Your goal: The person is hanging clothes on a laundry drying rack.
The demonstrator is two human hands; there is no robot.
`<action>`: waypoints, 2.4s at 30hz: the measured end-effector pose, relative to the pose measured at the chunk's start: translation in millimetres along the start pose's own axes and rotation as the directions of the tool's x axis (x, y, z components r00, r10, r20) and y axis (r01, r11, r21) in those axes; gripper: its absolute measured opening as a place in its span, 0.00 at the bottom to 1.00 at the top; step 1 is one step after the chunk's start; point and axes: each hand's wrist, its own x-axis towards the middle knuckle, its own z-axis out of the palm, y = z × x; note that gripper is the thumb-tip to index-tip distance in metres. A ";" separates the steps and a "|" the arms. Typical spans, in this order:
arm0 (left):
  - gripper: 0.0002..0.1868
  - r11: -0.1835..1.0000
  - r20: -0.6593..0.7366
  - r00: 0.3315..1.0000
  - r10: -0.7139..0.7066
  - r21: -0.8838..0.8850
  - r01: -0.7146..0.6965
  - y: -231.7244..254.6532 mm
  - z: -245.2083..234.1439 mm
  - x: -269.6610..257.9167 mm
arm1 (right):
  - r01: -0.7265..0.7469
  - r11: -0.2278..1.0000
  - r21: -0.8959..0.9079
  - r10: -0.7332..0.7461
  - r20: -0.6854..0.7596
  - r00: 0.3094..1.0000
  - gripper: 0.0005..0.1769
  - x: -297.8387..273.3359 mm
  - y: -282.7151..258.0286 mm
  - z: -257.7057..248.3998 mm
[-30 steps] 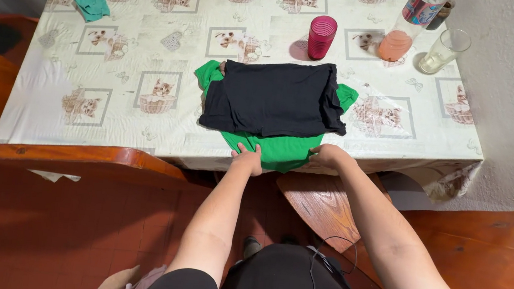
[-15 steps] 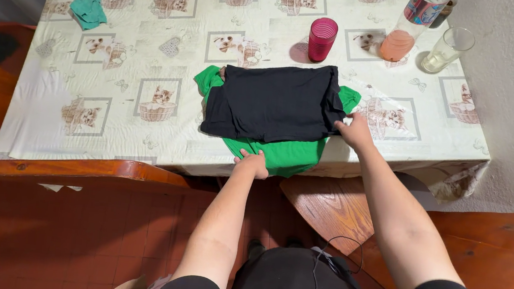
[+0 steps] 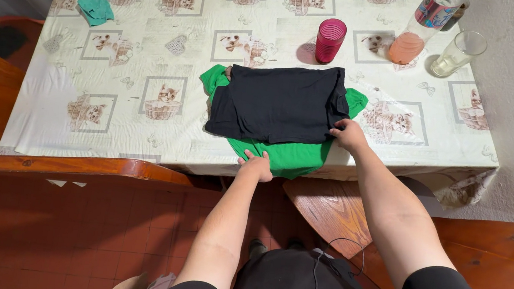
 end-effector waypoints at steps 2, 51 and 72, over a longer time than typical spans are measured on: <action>0.50 1.000 -0.003 1.000 0.005 -0.004 -0.005 0.9 -2.5 -4.3 | 0.043 0.998 0.043 -0.041 -0.038 0.998 0.21 12.1 17.6 4.6; 0.53 1.000 0.007 1.000 -0.029 0.001 0.029 8.6 -12.5 -29.6 | 0.764 0.541 0.351 -0.789 -0.100 0.606 0.19 -96.0 -146.9 59.9; 0.35 0.395 -0.725 0.689 0.006 -0.632 -0.667 -51.1 42.2 -8.5 | 0.172 0.068 0.983 -0.564 -0.104 0.819 0.22 -189.0 -188.8 23.8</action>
